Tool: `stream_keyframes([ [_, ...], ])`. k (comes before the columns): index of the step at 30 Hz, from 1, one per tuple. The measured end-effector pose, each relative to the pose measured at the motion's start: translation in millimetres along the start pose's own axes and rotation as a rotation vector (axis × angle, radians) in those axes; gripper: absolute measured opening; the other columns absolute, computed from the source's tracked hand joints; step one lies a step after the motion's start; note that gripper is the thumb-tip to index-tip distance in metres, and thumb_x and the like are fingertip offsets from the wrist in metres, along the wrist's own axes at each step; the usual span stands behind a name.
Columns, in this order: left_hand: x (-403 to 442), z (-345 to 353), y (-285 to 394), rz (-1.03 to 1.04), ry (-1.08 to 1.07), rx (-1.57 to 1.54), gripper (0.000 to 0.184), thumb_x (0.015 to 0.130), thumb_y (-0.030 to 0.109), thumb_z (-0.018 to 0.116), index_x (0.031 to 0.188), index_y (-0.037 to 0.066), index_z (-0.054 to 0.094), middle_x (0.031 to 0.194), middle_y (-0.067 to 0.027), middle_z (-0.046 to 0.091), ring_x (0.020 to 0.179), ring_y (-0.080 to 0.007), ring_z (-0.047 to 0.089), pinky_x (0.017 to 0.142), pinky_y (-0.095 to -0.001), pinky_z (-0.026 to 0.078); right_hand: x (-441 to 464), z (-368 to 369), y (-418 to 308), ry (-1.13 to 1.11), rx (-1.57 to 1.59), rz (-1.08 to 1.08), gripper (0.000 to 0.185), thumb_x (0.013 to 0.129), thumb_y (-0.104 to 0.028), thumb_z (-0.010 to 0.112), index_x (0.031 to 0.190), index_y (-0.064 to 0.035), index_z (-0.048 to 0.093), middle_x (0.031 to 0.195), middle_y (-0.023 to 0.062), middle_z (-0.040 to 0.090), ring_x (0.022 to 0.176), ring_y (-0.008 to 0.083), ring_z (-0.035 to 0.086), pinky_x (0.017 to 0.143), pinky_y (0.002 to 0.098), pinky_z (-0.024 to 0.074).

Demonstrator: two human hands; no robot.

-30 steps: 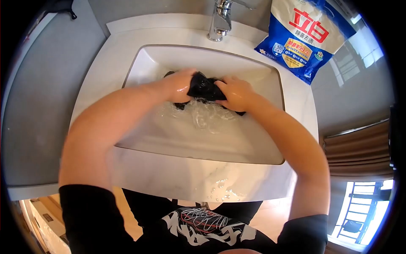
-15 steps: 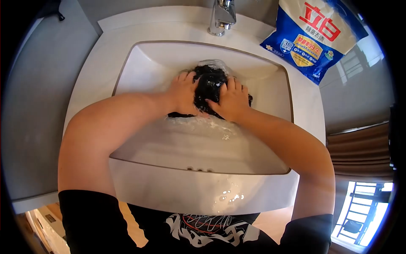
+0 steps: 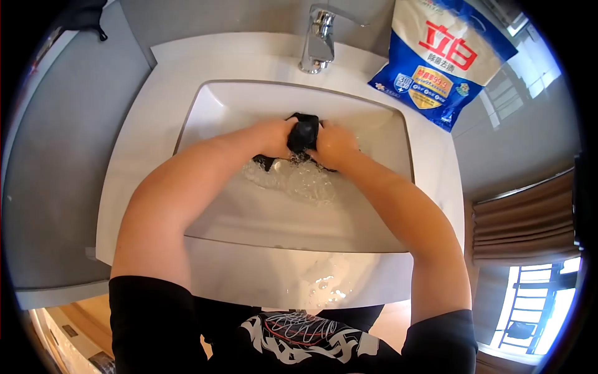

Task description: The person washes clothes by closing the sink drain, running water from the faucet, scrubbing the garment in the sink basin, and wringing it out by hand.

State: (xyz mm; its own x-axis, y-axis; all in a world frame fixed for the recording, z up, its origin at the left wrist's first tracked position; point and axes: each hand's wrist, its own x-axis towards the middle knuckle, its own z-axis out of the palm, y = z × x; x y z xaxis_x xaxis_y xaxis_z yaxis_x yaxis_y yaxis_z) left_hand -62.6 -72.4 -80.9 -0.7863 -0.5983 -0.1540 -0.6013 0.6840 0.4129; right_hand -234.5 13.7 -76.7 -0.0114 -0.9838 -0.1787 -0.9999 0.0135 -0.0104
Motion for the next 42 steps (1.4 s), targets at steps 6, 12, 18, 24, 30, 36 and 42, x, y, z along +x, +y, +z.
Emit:
stream_keyframes([
  [6,-47.2,-4.8,11.9,0.275,0.213,-0.23,0.075,0.068,0.009,0.079,0.132,0.005,0.04,0.118,-0.0218,0.058,0.112,-0.0402,0.056,0.092,-0.0443,0.048,-68.2,1.4,6.1,0.256,0.154,-0.186,0.084,0.076,-0.036,0.08,0.139,-0.0022,0.036,0.128,0.0184,0.047,0.12,0.0384,0.049,0.098,0.0472,0.0455],
  [12,-68.2,21.2,9.9,0.313,0.07,0.155,0.095,0.065,0.037,0.087,0.143,0.009,0.039,0.147,-0.022,0.034,0.139,-0.041,0.029,0.107,-0.0597,0.032,-96.5,2.4,-2.6,0.117,0.199,-0.013,0.096,0.077,-0.05,0.075,0.146,-0.0017,0.029,0.14,0.0237,0.039,0.129,0.0416,0.04,0.105,0.0518,0.0377],
  [18,-29.5,35.5,4.9,0.238,0.008,0.491,0.131,0.063,0.082,0.066,0.155,0.002,0.018,0.16,-0.0284,0.003,0.15,-0.0427,-0.002,0.116,-0.0627,0.009,-44.5,40.6,13.5,0.358,-0.058,-0.315,0.107,0.081,-0.069,0.059,0.153,-0.0012,0.019,0.148,0.0257,0.032,0.136,0.0431,0.031,0.112,0.0524,0.0271],
  [24,0.5,63.7,-11.3,0.158,-0.006,0.315,0.095,0.071,0.058,0.073,0.137,-0.003,0.041,0.144,-0.0256,0.034,0.138,-0.0394,0.03,0.113,-0.0491,0.028,-19.3,48.5,7.7,0.243,-0.127,-0.221,0.096,0.075,-0.069,0.066,0.137,-0.0007,0.039,0.13,0.0229,0.047,0.12,0.0388,0.046,0.097,0.0501,0.0396],
  [30,4.3,18.6,4.3,0.044,-0.02,0.083,0.06,0.068,0.026,0.08,0.119,0.006,0.057,0.116,-0.0164,0.06,0.116,-0.0367,0.052,0.101,-0.0422,0.045,9.0,19.0,9.8,-0.064,-0.05,-0.093,0.078,0.075,-0.058,0.072,0.123,-0.0017,0.048,0.12,0.0202,0.053,0.115,0.0361,0.053,0.091,0.0464,0.0465],
  [36,-15.4,-4.6,-14.3,0.376,-0.048,0.207,0.073,0.065,0.006,0.079,0.131,0.005,0.046,0.134,-0.0199,0.046,0.126,-0.0392,0.045,0.1,-0.0436,0.045,-16.3,6.6,24.2,0.136,-0.085,-0.38,0.065,0.074,-0.039,0.08,0.122,-0.007,0.05,0.129,0.0148,0.05,0.123,0.0343,0.047,0.093,0.0484,0.0468],
  [42,-82.0,-4.8,-4.6,0.136,-0.002,0.204,0.103,0.068,0.024,0.083,0.152,0.013,0.023,0.153,-0.0261,0.023,0.14,-0.0462,0.026,0.113,-0.0514,0.032,-71.7,-15.6,35.1,0.033,-0.031,-0.412,0.076,0.072,-0.04,0.082,0.133,-0.0132,0.046,0.148,0.0193,0.034,0.139,0.044,0.031,0.104,0.0612,0.0363],
])
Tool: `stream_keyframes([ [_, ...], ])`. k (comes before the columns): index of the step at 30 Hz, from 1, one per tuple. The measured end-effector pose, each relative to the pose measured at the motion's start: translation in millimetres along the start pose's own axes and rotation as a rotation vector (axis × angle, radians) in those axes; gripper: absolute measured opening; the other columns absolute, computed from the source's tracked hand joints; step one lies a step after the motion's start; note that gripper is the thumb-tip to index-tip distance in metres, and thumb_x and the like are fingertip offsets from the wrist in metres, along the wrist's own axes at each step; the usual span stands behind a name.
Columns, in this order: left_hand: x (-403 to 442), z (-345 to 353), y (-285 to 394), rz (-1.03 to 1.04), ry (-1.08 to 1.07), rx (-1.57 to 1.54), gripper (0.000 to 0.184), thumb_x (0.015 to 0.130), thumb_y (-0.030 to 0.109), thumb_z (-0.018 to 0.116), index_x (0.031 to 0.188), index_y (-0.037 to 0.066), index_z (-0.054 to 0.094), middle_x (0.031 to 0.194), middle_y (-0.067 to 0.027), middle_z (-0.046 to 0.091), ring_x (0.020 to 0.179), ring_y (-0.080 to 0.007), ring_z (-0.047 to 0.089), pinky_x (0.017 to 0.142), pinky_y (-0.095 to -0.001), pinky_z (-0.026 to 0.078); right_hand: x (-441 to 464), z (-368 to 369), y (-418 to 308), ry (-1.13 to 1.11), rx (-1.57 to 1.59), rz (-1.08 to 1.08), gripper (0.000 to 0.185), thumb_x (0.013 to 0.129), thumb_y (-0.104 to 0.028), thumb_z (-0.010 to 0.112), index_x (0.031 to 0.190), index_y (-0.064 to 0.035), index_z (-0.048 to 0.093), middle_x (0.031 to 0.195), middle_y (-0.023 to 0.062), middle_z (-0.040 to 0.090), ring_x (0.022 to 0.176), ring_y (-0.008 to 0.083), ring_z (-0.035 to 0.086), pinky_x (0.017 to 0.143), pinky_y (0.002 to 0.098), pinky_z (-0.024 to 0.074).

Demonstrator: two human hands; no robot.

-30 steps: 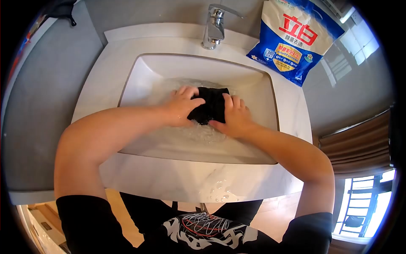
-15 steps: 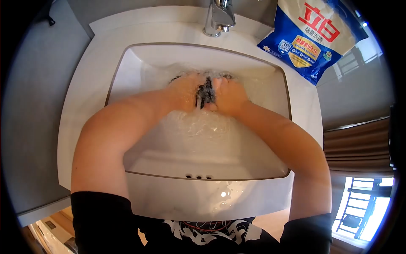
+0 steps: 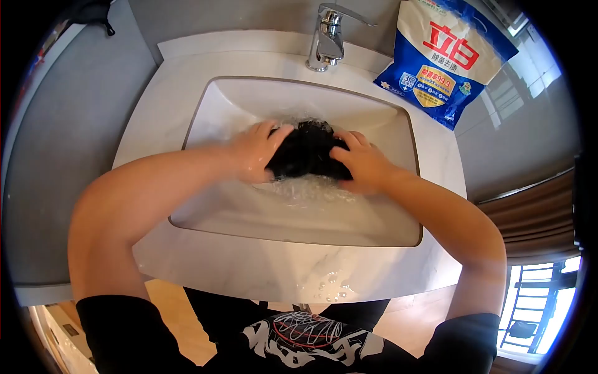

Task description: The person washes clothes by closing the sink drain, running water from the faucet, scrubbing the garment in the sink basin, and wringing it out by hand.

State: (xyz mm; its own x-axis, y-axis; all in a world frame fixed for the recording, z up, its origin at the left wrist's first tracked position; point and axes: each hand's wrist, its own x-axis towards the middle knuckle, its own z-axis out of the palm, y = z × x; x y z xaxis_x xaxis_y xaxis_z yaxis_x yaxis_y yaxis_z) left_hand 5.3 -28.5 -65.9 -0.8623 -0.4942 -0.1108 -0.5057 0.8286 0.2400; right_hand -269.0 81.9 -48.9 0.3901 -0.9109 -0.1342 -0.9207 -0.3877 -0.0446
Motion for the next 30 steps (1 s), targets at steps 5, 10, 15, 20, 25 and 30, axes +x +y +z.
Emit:
stream_keyframes([
  [5,2.4,-2.0,29.2,-0.101,-0.169,0.158,0.119,0.073,0.074,0.066,0.158,0.012,0.011,0.16,-0.0289,0.003,0.147,-0.0495,0.005,0.112,-0.0665,0.019,11.3,24.1,-11.8,0.019,0.059,0.127,0.099,0.077,-0.063,0.068,0.153,-0.0155,0.025,0.16,0.0236,0.014,0.144,0.0524,0.015,0.111,0.0672,0.0218],
  [10,46.4,44.9,18.4,-0.09,-0.06,0.232,0.121,0.076,0.083,0.051,0.157,0.004,0.009,0.16,-0.0297,0.002,0.149,-0.0455,-0.002,0.114,-0.0653,0.012,47.2,59.9,-8.9,-0.001,-0.15,0.14,0.109,0.079,-0.071,0.058,0.157,-0.0112,0.013,0.158,0.0267,0.017,0.141,0.0493,0.023,0.111,0.0614,0.0224],
  [15,72.2,38.7,18.2,-0.179,-0.17,0.096,0.11,0.078,0.074,0.06,0.154,0.005,0.022,0.157,-0.0241,0.022,0.145,-0.0449,0.017,0.112,-0.0597,0.023,75.8,42.9,0.5,-0.053,-0.033,0.189,0.084,0.078,-0.062,0.067,0.141,-0.0117,0.044,0.143,0.0198,0.044,0.131,0.0404,0.04,0.097,0.0508,0.0431],
  [20,93.9,4.9,2.0,-0.213,-0.304,0.066,0.077,0.082,0.056,0.067,0.138,0.005,0.052,0.14,-0.0225,0.047,0.132,-0.0358,0.043,0.108,-0.0434,0.038,93.0,33.3,16.0,-0.141,0.079,0.287,0.069,0.075,-0.055,0.073,0.126,-0.0122,0.056,0.134,0.0135,0.051,0.125,0.0343,0.046,0.092,0.0448,0.0482],
  [25,86.3,12.2,-31.9,0.216,-0.162,0.305,0.081,0.073,0.028,0.081,0.141,0.006,0.042,0.127,-0.0197,0.051,0.114,-0.0389,0.054,0.099,-0.0422,0.045,64.8,46.5,25.8,0.177,-0.243,-0.091,0.06,0.076,-0.044,0.076,0.125,-0.0137,0.058,0.131,0.012,0.05,0.122,0.0323,0.046,0.089,0.0429,0.0502],
  [30,9.4,-0.5,-6.2,0.088,0.132,-0.058,0.092,0.072,0.042,0.081,0.143,0.005,0.035,0.131,-0.0217,0.044,0.114,-0.0401,0.054,0.096,-0.0482,0.046,9.1,2.6,4.4,0.138,-0.044,-0.233,0.059,0.071,-0.027,0.08,0.124,-0.0131,0.057,0.125,0.0134,0.05,0.117,0.0349,0.048,0.089,0.0465,0.0479],
])
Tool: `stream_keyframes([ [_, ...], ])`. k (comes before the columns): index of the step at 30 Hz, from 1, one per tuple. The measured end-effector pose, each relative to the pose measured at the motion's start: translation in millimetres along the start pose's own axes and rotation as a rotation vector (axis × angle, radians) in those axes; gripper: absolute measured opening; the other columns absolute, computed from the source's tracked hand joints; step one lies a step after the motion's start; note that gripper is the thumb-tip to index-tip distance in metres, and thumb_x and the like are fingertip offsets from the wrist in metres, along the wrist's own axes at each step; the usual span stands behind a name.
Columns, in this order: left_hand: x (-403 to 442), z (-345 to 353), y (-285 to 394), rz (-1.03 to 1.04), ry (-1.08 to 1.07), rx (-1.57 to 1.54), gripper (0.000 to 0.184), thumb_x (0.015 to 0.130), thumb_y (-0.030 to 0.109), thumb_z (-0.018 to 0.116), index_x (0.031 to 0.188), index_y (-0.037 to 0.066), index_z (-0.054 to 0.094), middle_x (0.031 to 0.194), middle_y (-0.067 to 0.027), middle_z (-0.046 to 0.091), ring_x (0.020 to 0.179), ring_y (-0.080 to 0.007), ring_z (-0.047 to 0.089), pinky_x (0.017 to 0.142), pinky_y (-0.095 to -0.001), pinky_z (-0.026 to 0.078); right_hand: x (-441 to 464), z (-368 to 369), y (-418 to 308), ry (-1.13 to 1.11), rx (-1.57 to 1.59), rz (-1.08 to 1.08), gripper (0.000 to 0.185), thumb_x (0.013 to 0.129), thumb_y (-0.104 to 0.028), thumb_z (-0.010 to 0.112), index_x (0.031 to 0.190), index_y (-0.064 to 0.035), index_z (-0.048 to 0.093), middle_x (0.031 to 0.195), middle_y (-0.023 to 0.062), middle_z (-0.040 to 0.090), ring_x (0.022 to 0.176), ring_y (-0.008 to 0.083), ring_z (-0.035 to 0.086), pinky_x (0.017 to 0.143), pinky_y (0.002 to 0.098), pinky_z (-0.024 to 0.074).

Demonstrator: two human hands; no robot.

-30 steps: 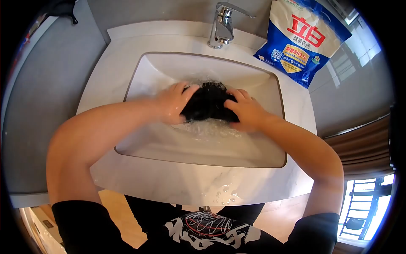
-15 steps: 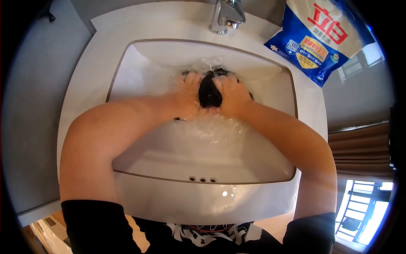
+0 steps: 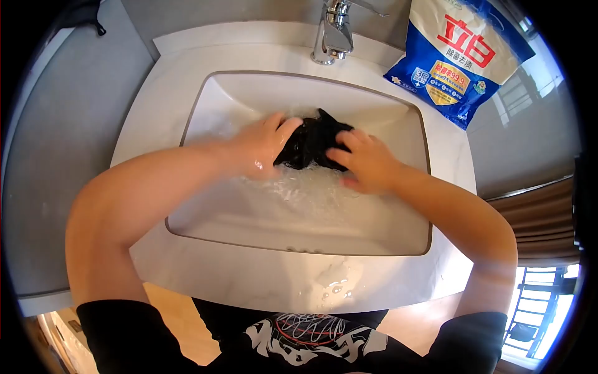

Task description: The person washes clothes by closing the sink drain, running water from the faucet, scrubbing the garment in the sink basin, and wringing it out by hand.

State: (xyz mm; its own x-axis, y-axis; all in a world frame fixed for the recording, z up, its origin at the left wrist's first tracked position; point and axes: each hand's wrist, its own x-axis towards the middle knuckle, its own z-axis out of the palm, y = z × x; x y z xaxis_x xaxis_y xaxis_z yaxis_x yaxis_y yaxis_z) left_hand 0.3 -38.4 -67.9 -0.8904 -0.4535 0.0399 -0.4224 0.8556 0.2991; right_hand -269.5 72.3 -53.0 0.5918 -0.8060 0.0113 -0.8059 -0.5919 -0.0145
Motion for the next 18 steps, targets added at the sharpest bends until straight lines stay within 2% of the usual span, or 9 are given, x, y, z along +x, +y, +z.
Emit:
stream_keyframes([
  [3,-5.2,-5.0,28.8,-0.286,-0.271,0.158,0.088,0.075,0.055,0.072,0.14,0.004,0.041,0.126,-0.0208,0.046,0.119,-0.0385,0.05,0.096,-0.0509,0.044,12.4,-14.2,-5.2,-0.31,0.265,0.261,0.05,0.076,-0.03,0.078,0.12,-0.0141,0.06,0.126,0.0115,0.05,0.12,0.0331,0.047,0.084,0.0418,0.0506],
  [4,1.8,-15.6,42.2,-0.363,-0.399,0.155,0.093,0.077,0.063,0.066,0.14,0.0,0.04,0.128,-0.0216,0.046,0.124,-0.0395,0.045,0.099,-0.053,0.04,16.1,-7.4,-0.8,-0.215,0.325,0.257,0.06,0.078,-0.04,0.075,0.128,-0.0118,0.056,0.133,0.0155,0.047,0.122,0.0362,0.045,0.087,0.0476,0.0479],
  [7,19.5,4.6,35.4,-0.207,-0.334,0.359,0.099,0.078,0.069,0.061,0.14,-0.004,0.039,0.128,-0.0213,0.046,0.128,-0.0392,0.039,0.103,-0.052,0.035,20.6,22.2,5.6,0.15,-0.184,0.056,0.075,0.081,-0.051,0.07,0.138,-0.0078,0.048,0.14,0.02,0.042,0.124,0.0391,0.043,0.092,0.0523,0.0429],
  [10,22.5,53.7,3.7,-0.034,0.134,0.561,0.102,0.08,0.076,0.054,0.142,-0.004,0.04,0.134,-0.0176,0.045,0.134,-0.0335,0.033,0.103,-0.047,0.032,23.9,48.9,9.9,0.134,-0.319,0.13,0.093,0.08,-0.065,0.063,0.146,-0.004,0.039,0.145,0.0205,0.039,0.126,0.0372,0.04,0.094,0.0522,0.0408],
  [13,34.3,57.8,0.0,-0.033,-0.03,0.528,0.103,0.08,0.076,0.052,0.147,-0.002,0.036,0.144,-0.0171,0.04,0.137,-0.0339,0.029,0.103,-0.0501,0.031,36.5,54.7,5.2,-0.13,-0.292,0.234,0.094,0.08,-0.063,0.064,0.149,-0.0046,0.035,0.141,0.0179,0.039,0.124,0.0337,0.04,0.094,0.0544,0.0409],
  [14,38.2,52.8,1.0,-0.058,-0.142,0.49,0.1,0.081,0.073,0.055,0.144,-0.002,0.039,0.144,-0.0175,0.041,0.135,-0.0342,0.032,0.102,-0.05,0.033,38.1,65.4,8.7,-0.066,-0.345,0.219,0.089,0.079,-0.063,0.065,0.143,-0.0061,0.042,0.134,0.0184,0.045,0.118,0.0354,0.047,0.093,0.0542,0.0438],
  [16,47.8,28.2,14.9,-0.108,-0.363,0.413,0.093,0.081,0.068,0.059,0.139,-0.002,0.045,0.145,-0.0184,0.043,0.133,-0.0348,0.039,0.101,-0.0496,0.037,49.1,52.0,12.1,-0.213,-0.206,0.274,0.078,0.079,-0.059,0.067,0.135,-0.0077,0.048,0.129,0.0176,0.05,0.113,0.036,0.052,0.091,0.0528,0.0467],
  [18,58.0,16.6,15.5,-0.189,-0.461,0.169,0.081,0.081,0.059,0.066,0.131,-0.002,0.05,0.136,-0.0188,0.051,0.125,-0.0347,0.048,0.099,-0.047,0.041,59.6,37.2,19.6,-0.308,-0.062,0.3,0.069,0.079,-0.056,0.069,0.127,-0.0088,0.052,0.124,0.0169,0.053,0.108,0.0368,0.057,0.088,0.051,0.0492],
])
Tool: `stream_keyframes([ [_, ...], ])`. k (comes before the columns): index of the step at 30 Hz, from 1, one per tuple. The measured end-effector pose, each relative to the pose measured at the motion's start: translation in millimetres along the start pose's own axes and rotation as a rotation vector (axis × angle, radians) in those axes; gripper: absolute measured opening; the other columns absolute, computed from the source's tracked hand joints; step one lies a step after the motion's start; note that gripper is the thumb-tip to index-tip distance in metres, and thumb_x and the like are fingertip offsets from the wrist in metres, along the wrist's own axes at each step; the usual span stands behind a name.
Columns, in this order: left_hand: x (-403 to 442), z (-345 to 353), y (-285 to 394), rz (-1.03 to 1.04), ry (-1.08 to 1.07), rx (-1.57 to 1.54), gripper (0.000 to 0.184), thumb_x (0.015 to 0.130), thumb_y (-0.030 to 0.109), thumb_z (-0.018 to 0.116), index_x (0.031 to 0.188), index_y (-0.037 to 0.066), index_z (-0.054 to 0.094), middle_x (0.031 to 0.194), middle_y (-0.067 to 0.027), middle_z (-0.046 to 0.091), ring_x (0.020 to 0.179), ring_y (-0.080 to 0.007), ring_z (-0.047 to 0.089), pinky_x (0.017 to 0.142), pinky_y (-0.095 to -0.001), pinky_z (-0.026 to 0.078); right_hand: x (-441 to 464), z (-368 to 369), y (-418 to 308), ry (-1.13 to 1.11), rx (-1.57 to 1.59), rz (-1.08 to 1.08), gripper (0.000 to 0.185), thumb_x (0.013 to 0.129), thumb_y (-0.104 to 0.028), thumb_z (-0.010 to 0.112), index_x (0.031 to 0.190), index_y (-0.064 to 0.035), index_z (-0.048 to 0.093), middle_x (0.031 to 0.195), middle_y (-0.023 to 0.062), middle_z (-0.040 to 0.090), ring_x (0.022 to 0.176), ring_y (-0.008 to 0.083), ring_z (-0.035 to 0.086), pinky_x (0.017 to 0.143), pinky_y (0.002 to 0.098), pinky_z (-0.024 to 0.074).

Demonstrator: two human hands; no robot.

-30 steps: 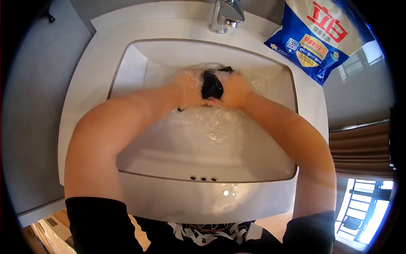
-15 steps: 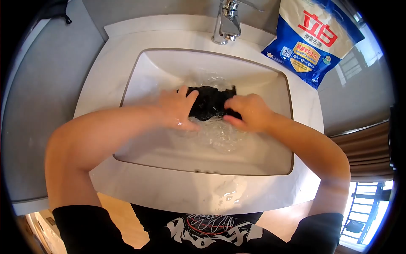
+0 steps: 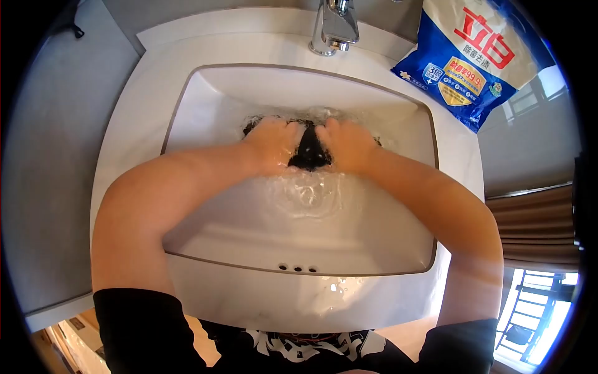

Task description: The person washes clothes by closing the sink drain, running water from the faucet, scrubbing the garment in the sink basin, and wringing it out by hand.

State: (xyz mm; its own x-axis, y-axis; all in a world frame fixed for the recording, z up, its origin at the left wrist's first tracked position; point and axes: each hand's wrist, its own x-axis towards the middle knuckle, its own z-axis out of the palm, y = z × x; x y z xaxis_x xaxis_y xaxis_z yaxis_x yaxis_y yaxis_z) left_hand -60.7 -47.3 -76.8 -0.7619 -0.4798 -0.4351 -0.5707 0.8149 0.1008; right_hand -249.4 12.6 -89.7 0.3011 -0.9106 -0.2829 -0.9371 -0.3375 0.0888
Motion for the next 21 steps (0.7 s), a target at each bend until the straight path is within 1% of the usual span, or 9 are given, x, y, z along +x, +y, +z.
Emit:
stream_keyframes([
  [1,1.2,-6.9,-2.9,-0.009,-0.06,-0.119,0.075,0.08,0.054,0.069,0.127,-0.002,0.053,0.132,-0.019,0.055,0.121,-0.0347,0.053,0.099,-0.0457,0.043,5.1,-8.1,5.1,-0.031,0.067,-0.014,0.065,0.079,-0.053,0.071,0.123,-0.0091,0.052,0.123,0.0166,0.054,0.106,0.0373,0.058,0.087,0.05,0.0502],
  [4,17.4,-0.6,-22.6,0.1,-0.019,-0.025,0.057,0.077,0.039,0.076,0.116,0.001,0.058,0.118,-0.0186,0.061,0.111,-0.0337,0.059,0.094,-0.041,0.048,9.3,-15.3,11.7,-0.047,0.076,-0.086,0.06,0.078,-0.049,0.075,0.117,-0.0094,0.053,0.122,0.0169,0.055,0.107,0.0383,0.058,0.087,0.0495,0.0505],
  [7,11.6,10.3,-38.8,0.249,0.268,0.149,0.057,0.076,0.032,0.076,0.122,0.005,0.056,0.118,-0.0186,0.059,0.115,-0.0354,0.056,0.097,-0.0426,0.046,2.9,-9.8,17.7,0.125,0.145,-0.087,0.06,0.076,-0.048,0.077,0.117,-0.0095,0.054,0.122,0.0169,0.054,0.11,0.039,0.057,0.088,0.0497,0.0499],
  [11,-21.8,13.7,-45.5,0.133,0.377,-0.003,0.062,0.075,0.029,0.076,0.127,0.007,0.051,0.124,-0.018,0.055,0.121,-0.0357,0.05,0.098,-0.0471,0.043,-48.8,-14.8,8.2,0.362,0.295,0.064,0.061,0.077,-0.045,0.078,0.12,-0.0084,0.054,0.114,0.0174,0.057,0.104,0.039,0.057,0.091,0.0457,0.0481],
  [13,-49.7,6.1,-34.3,0.027,0.357,0.053,0.064,0.074,0.028,0.078,0.127,0.006,0.05,0.122,-0.0164,0.053,0.121,-0.036,0.048,0.098,-0.0466,0.041,-75.9,-27.7,-2.6,0.209,0.187,0.158,0.058,0.078,-0.046,0.076,0.118,-0.0089,0.056,0.123,0.0159,0.054,0.109,0.0383,0.056,0.09,0.0465,0.0492],
  [14,-60.1,-4.8,-27.4,-0.06,0.164,0.065,0.071,0.076,0.042,0.077,0.13,0.004,0.049,0.122,-0.0172,0.053,0.122,-0.0357,0.047,0.099,-0.0495,0.041,-83.4,-35.3,-5.4,0.134,0.13,0.202,0.057,0.079,-0.047,0.076,0.118,-0.0092,0.058,0.127,0.0152,0.053,0.111,0.0379,0.056,0.089,0.0469,0.0497],
  [17,-68.3,-2.8,-10.1,-0.132,0.013,0.032,0.082,0.078,0.06,0.07,0.135,0.004,0.047,0.12,-0.0203,0.053,0.122,-0.0378,0.046,0.1,-0.0538,0.039,-81.9,-56.0,-10.2,-0.254,0.39,0.31,0.049,0.08,-0.044,0.075,0.109,-0.0069,0.063,0.133,0.0151,0.05,0.114,0.0372,0.053,0.09,0.0444,0.0494],
  [18,-65.5,-0.6,-6.9,-0.129,-0.014,-0.041,0.095,0.077,0.071,0.064,0.142,0.005,0.041,0.136,-0.0274,0.043,0.134,-0.0443,0.035,0.106,-0.0603,0.032,-79.7,-51.2,-11.0,-0.219,0.396,0.276,0.043,0.082,-0.044,0.073,0.099,-0.0051,0.066,0.137,0.0145,0.047,0.118,0.0374,0.051,0.093,0.0439,0.0477],
  [21,-64.2,17.1,17.2,-0.326,0.329,-0.062,0.103,0.077,0.075,0.06,0.15,0.008,0.031,0.156,-0.0282,0.02,0.145,-0.0479,0.014,0.113,-0.0656,0.018,-73.6,-8.0,-8.7,0.204,0.379,-0.017,0.053,0.077,-0.043,0.078,0.109,-0.0057,0.058,0.135,0.0192,0.047,0.116,0.0409,0.05,0.095,0.0446,0.0445],
])
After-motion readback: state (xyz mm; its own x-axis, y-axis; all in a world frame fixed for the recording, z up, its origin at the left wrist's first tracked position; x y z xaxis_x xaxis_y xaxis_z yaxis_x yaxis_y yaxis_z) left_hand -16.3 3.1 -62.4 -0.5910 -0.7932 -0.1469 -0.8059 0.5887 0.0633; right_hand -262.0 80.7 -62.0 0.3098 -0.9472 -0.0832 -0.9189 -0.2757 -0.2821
